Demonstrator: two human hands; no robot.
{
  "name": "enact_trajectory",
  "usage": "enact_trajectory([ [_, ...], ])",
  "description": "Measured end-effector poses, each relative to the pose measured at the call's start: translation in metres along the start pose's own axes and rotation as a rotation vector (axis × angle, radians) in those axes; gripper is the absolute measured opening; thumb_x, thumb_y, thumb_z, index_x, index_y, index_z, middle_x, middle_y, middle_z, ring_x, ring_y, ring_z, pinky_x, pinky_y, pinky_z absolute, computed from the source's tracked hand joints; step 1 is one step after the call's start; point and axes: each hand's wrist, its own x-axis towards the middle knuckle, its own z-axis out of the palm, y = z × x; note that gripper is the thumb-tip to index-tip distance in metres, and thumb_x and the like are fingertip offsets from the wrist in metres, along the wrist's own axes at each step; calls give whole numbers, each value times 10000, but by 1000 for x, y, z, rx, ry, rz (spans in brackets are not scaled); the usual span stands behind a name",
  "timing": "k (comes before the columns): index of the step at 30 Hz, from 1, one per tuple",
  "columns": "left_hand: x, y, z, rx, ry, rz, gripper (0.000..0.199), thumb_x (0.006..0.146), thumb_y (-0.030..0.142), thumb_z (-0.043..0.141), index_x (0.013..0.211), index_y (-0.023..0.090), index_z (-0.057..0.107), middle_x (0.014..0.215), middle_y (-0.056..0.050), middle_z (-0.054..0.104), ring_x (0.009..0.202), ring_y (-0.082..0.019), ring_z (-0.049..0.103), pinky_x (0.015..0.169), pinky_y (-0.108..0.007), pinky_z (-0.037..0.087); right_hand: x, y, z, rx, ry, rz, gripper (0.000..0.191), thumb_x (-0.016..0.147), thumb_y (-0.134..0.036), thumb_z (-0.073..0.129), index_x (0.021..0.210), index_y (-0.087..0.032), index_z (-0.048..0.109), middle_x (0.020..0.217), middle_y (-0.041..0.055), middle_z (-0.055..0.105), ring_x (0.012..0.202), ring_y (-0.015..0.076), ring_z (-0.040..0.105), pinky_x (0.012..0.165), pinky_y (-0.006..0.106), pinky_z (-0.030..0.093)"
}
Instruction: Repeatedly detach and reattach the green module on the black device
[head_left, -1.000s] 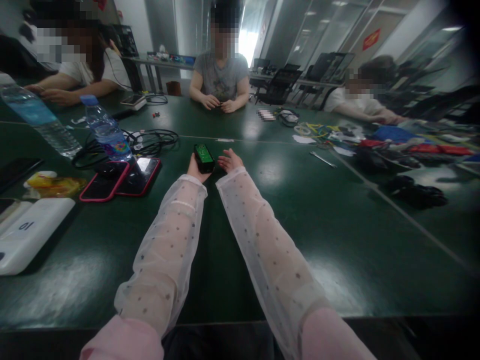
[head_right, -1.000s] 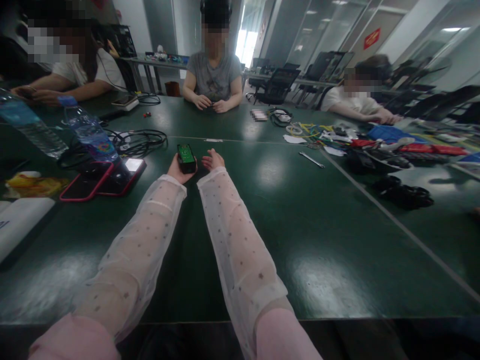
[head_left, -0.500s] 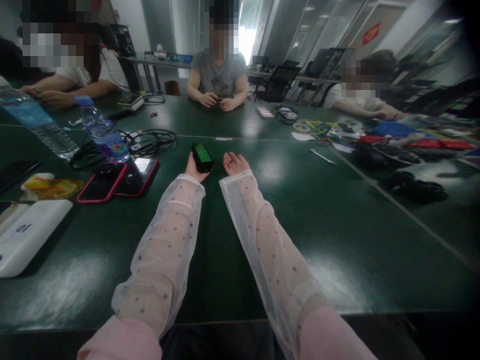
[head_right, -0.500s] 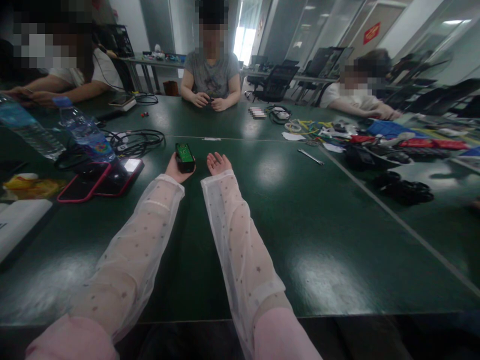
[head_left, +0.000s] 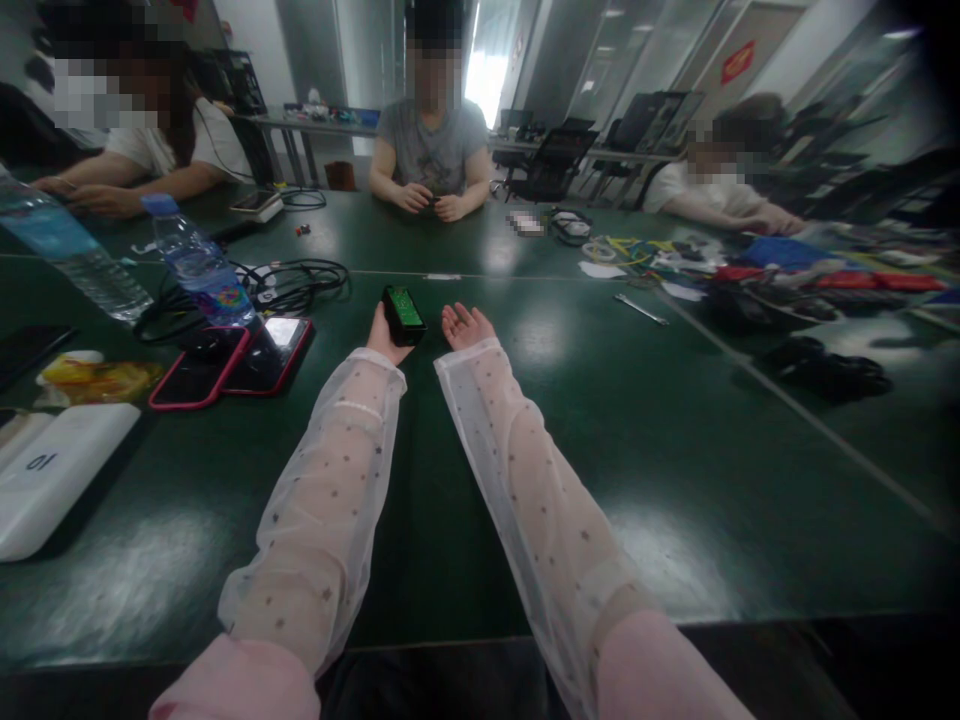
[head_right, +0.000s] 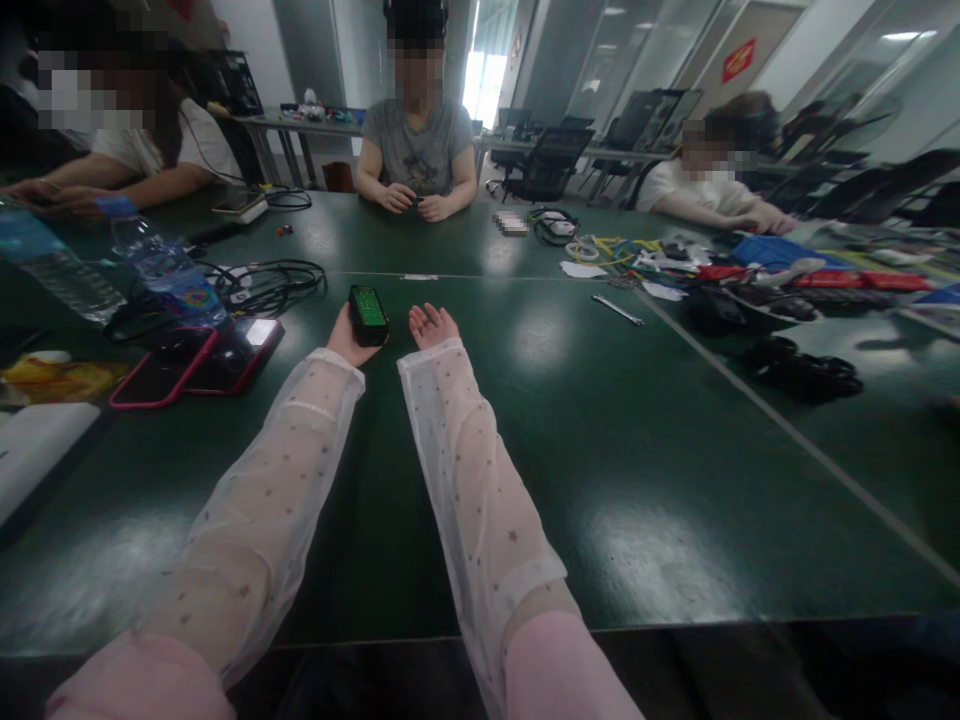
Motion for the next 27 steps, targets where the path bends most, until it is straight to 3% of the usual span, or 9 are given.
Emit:
enact_trajectory([
  [8, 0, -2, 3, 32, -42, 12, 479, 895, 518, 456, 1196, 166, 579, 855, -90, 685, 868, -240, 661, 769, -333, 518, -5, -1, 4, -36, -1, 7, 220, 971, -327, 362, 924, -215, 545, 856, 31, 692, 835, 134, 680, 790, 305, 591],
  [21, -3, -5, 8, 106, -56, 23, 404, 887, 428, 483, 1140, 141, 614, 885, -114, 707, 892, -244, 674, 809, -342, 523, -5, 0, 5, -50, -30, 21, 217, 977, -330, 350, 931, -215, 528, 899, 52, 699, 878, 141, 690, 776, 314, 595],
  [27, 6, -11, 9, 184, -67, 60, 291, 877, 333, 549, 1086, 148, 631, 818, -63, 700, 743, -173, 667, 765, -291, 511, -4, 1, 6, -132, -32, -8, 229, 967, -345, 361, 950, -224, 555, 901, 39, 698, 885, 151, 677, 845, 350, 574],
])
